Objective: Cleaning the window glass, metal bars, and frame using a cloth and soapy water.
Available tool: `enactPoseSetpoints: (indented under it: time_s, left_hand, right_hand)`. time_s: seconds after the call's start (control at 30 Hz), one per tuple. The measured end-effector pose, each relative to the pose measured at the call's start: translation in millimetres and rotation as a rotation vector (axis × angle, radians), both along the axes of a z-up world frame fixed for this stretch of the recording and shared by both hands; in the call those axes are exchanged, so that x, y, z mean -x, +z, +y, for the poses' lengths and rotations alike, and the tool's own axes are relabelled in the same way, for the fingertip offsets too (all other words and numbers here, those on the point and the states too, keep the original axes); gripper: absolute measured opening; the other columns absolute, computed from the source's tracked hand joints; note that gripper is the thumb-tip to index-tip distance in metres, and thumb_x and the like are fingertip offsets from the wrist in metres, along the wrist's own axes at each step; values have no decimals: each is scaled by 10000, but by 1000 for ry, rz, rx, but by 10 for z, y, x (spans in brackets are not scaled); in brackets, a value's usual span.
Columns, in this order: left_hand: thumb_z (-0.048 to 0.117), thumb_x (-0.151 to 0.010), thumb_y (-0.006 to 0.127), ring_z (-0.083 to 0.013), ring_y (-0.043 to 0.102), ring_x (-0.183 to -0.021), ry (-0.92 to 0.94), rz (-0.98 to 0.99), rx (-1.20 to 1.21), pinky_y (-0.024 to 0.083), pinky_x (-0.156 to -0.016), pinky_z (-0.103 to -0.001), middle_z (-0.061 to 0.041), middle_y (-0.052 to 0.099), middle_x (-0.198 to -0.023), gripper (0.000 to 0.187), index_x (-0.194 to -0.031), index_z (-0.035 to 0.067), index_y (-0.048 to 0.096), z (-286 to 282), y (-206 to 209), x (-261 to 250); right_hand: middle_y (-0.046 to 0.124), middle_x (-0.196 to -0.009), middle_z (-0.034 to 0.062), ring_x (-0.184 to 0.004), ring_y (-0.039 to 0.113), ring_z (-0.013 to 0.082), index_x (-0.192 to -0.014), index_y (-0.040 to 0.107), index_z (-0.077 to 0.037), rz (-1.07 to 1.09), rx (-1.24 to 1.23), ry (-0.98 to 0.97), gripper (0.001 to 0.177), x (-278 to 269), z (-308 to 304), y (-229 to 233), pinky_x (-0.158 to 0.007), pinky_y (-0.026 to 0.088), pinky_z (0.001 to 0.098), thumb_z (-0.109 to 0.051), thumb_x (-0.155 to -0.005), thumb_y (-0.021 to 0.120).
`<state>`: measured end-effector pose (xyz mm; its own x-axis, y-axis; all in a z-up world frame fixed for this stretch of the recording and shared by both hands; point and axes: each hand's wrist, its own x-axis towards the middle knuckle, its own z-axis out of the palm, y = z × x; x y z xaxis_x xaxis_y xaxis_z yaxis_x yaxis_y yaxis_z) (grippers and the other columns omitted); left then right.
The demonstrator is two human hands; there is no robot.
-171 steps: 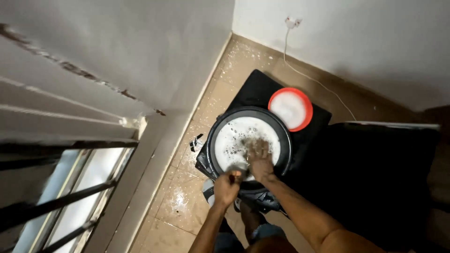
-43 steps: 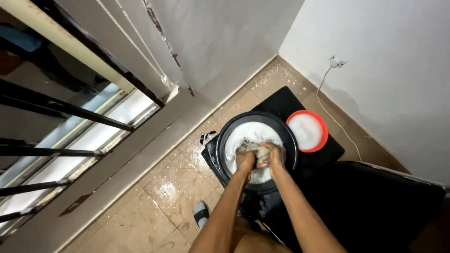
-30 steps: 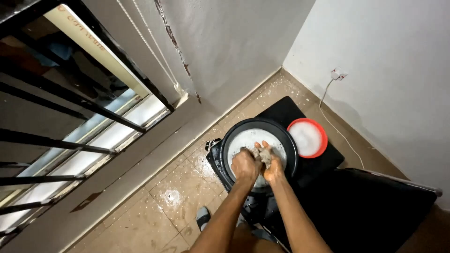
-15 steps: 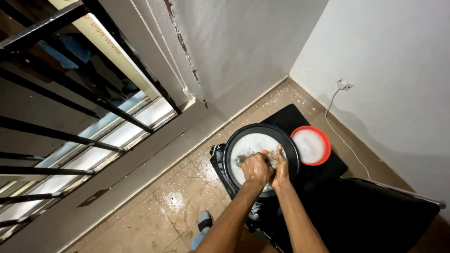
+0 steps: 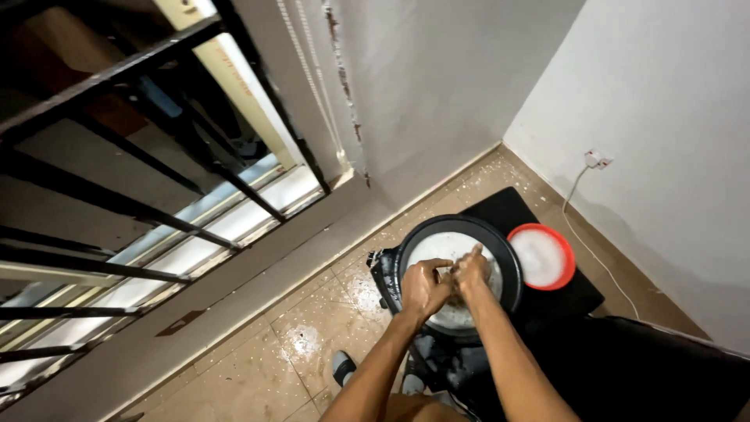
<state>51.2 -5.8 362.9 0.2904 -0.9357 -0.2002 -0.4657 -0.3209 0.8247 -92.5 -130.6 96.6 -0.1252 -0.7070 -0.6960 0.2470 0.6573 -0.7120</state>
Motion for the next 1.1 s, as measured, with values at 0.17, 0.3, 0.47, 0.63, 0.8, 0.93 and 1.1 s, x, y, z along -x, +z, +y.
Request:
enactPoseSetpoints:
  time_s: [0.17, 0.3, 0.47, 0.63, 0.8, 0.93, 1.1]
  left_hand:
    - [185, -775, 660, -312, 695, -631, 13, 0, -16, 551, -674, -440, -184, 702, -671, 319, -1051, 133, 811, 102, -227, -413]
    - [206, -774, 677, -295, 710, -665, 5, 14, -60, 558, -675, -437, -163, 719, -704, 299, -1035, 129, 801, 185, -194, -738]
    - [247, -783, 691, -301, 724, -735, 22, 34, -42, 560, -722, -427, -144, 740, -777, 286, -1010, 116, 806, 227, -143, -1130]
    - [264, -750, 710, -295, 743, -794, 30, 33, 39, 578, -777, -393, -130, 764, -844, 323, -1011, 104, 813, 106, -266, -1524]
    - [166, -789, 794, -213, 729, -834, -45, 404, 186, 584, -752, -344, -123, 760, -973, 373, -1119, 10, 720, -212, -825, -1900]
    - [89, -918, 728, -166, 713, -809, -92, 733, 178, 591, -685, -293, -116, 755, -961, 176, -1048, -30, 739, -167, -502, -2288]
    - [-31, -850, 692, -185, 686, -695, 219, 753, 69, 562, -560, -277, -143, 741, -877, 143, -980, 25, 712, 36, 219, -2712]
  right_hand:
    - [497, -644, 3, -570, 473, 199, -803, 593, -125, 26, -125, -178, 445, -137, 83, -31, -499, 388, 369, -507, -1024, 540]
    - [466, -677, 10, -559, 401, 200, -855, 594, -121, 58, -56, -141, 525, -113, 126, -257, -479, 282, 377, -604, -1060, 564]
    - [658, -1039, 174, -848, 668, 324, -1135, 557, -96, -388, 20, 67, 300, -352, 318, 784, -678, 533, 478, -322, -940, 527]
    - [608, -1329, 293, -1123, 683, 395, -1369, 459, -91, -508, 174, 225, 607, -909, 591, 1776, -896, 581, 571, 1, -770, 492]
    - [652, -1157, 233, -990, 680, 286, -1368, 488, -30, -268, 400, 490, 469, -1530, 696, 2311, -812, 573, 448, -65, -933, 657]
    - [722, -1130, 173, -899, 724, 234, -1284, 583, 3, 11, 406, 542, 461, -1938, 777, 2934, -707, 590, 384, -34, -846, 724]
    - [728, -1096, 169, -879, 702, 237, -1273, 644, -3, 68, 369, 536, 509, -2253, 833, 3295, -627, 573, 373, 10, -789, 804]
